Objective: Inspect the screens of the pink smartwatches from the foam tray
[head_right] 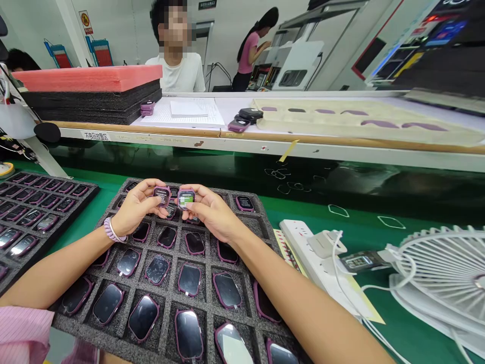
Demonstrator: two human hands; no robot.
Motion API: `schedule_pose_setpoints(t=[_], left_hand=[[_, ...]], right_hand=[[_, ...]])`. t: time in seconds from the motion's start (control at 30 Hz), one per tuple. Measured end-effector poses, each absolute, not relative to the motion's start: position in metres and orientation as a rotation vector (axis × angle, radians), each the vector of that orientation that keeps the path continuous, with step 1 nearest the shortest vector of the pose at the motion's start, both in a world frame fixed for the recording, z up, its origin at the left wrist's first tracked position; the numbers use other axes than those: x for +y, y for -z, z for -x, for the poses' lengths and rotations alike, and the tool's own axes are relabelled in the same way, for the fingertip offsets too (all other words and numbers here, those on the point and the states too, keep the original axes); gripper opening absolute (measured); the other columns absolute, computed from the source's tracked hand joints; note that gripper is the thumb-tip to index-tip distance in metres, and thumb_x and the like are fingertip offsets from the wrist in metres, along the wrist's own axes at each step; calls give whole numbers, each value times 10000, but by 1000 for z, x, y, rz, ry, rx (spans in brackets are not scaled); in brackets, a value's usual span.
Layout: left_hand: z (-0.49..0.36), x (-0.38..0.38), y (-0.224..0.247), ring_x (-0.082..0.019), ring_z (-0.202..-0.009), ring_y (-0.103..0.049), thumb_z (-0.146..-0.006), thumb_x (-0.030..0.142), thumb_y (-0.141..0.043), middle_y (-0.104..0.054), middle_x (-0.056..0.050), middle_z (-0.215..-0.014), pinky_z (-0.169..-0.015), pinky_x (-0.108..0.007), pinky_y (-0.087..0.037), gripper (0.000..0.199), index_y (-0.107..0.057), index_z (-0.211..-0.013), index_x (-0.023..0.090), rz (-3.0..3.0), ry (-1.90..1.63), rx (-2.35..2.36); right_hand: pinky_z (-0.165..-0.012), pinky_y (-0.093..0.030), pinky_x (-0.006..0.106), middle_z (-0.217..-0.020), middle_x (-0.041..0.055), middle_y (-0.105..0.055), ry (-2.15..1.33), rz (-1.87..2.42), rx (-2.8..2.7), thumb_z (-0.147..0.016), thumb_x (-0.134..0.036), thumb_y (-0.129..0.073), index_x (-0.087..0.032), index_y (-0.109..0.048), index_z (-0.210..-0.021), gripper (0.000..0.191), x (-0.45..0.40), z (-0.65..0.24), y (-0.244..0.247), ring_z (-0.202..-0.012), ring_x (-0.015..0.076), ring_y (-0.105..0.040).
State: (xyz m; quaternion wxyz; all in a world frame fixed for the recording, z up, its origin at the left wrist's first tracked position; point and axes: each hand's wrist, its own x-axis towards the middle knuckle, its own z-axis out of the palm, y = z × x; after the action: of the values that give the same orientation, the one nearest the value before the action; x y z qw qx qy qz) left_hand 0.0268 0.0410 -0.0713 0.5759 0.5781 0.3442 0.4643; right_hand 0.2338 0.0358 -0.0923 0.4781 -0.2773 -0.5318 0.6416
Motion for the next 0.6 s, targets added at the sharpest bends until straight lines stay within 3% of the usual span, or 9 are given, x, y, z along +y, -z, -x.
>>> schedule_pose_setpoints(t=[0.4, 0.6], left_hand=[[-26, 41, 72, -142, -616, -688, -632, 195, -594, -610, -35, -1005, -609, -261, -611, 455, -527, -1081, 166, -1353, -1074, 777], [-27, 42, 73, -93, -581, -626, -684, 235, -655, -589, -28, -992, -549, -217, -538, 450, -526, -1109, 164, -1400, -1125, 801]], right_hand=[[-685, -475, 304, -999, 44, -659, -1527, 698, -1318, -735, -223, -806, -211, -605, -1159, 470, 34, -231, 87, -680, 156, -597], [-682, -457, 292, -999, 43, -664, -1573, 710, -1258, -686, -190, -811, -216, -589, -1162, 526, 33, -231, 86, -683, 149, -570]])
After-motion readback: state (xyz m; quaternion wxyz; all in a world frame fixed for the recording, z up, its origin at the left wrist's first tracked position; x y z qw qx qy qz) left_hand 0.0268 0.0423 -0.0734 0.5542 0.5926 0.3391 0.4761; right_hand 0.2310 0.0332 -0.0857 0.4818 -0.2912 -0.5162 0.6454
